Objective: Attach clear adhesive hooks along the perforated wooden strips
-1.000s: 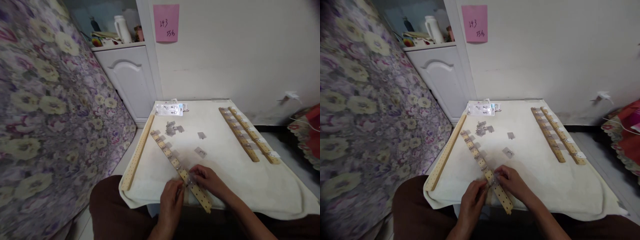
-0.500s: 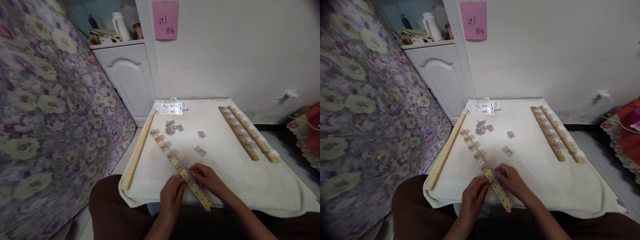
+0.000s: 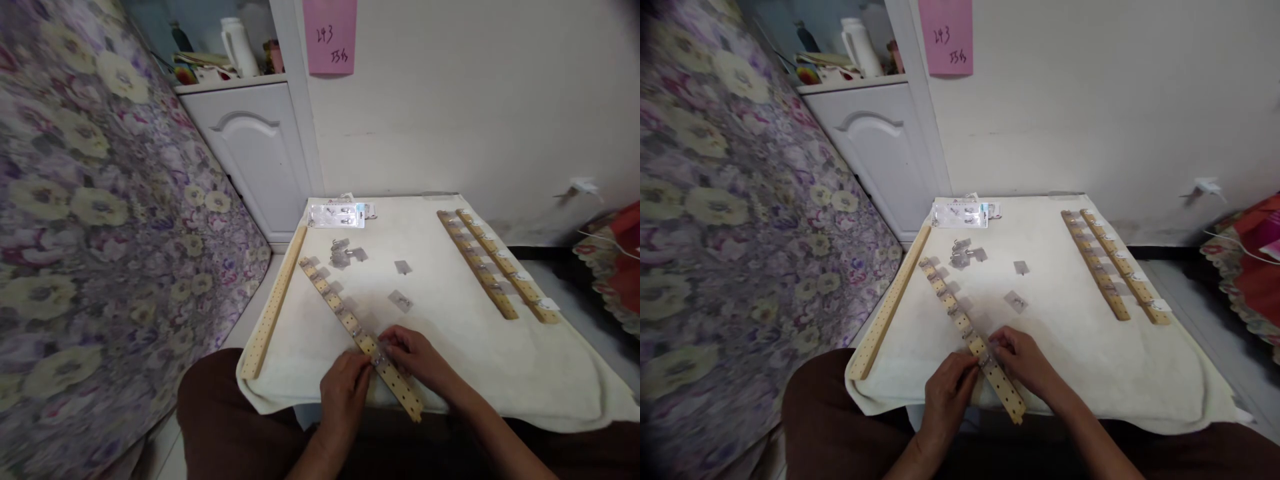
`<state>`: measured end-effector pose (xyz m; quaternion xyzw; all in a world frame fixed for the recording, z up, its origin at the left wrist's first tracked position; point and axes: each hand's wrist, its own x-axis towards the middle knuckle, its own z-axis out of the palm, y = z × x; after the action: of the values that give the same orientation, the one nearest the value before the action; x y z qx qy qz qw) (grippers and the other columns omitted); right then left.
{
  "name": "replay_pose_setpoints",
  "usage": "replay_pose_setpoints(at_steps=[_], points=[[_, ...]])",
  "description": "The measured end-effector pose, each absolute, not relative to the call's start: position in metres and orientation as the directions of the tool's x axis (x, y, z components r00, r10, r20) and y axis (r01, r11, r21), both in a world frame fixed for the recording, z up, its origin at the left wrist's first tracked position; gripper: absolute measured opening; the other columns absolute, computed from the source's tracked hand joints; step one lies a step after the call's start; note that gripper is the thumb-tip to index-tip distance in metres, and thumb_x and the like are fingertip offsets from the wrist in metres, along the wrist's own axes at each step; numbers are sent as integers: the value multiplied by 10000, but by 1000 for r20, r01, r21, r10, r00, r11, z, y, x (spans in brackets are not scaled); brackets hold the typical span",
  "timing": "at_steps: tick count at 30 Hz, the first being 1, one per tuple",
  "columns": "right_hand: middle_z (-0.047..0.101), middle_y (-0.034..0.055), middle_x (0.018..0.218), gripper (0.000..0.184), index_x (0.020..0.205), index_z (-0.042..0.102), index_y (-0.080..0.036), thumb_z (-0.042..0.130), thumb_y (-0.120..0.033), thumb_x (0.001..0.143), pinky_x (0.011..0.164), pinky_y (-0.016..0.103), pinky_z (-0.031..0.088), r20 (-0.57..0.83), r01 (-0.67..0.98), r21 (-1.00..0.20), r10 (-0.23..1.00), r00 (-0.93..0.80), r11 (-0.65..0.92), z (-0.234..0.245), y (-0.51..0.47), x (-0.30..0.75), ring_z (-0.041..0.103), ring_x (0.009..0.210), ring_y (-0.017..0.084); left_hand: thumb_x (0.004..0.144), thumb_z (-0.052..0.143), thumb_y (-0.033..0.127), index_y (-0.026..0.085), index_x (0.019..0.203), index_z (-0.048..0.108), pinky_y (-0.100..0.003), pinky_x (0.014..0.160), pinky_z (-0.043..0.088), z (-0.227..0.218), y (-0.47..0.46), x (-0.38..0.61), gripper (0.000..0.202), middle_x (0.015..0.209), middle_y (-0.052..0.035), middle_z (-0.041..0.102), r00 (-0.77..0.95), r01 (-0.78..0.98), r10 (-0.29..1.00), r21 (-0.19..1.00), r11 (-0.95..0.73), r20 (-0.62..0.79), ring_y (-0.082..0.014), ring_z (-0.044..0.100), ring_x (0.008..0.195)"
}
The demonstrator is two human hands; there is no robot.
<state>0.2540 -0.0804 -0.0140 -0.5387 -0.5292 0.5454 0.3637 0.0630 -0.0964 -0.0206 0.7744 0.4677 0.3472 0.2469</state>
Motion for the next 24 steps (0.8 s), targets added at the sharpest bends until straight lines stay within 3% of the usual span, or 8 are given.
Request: replay_pose_setpoints(at_steps=[15, 24], points=[[565, -17, 683, 135, 885, 581, -184, 506, -153, 776, 482, 199, 387, -188, 191, -969, 970, -155, -157, -13, -80, 256, 498, 549, 98, 877, 520, 194, 225, 953, 626, -250, 704, 499, -20, -96, 65, 134, 853, -23, 656, 322, 588, 882, 657, -472, 345, -149, 617, 804], [524, -40, 635, 118, 868, 564, -179, 491, -153, 780, 438, 192, 353, -213, 146, -971, 961, -177, -188, -10, -80, 255, 451, 480, 79, 875, 530, 211, 224, 934, 630, -251, 691, 501, -18, -96, 66, 116, 846, -23, 664, 330, 601, 874, 635, -485, 355, -153, 619, 795]])
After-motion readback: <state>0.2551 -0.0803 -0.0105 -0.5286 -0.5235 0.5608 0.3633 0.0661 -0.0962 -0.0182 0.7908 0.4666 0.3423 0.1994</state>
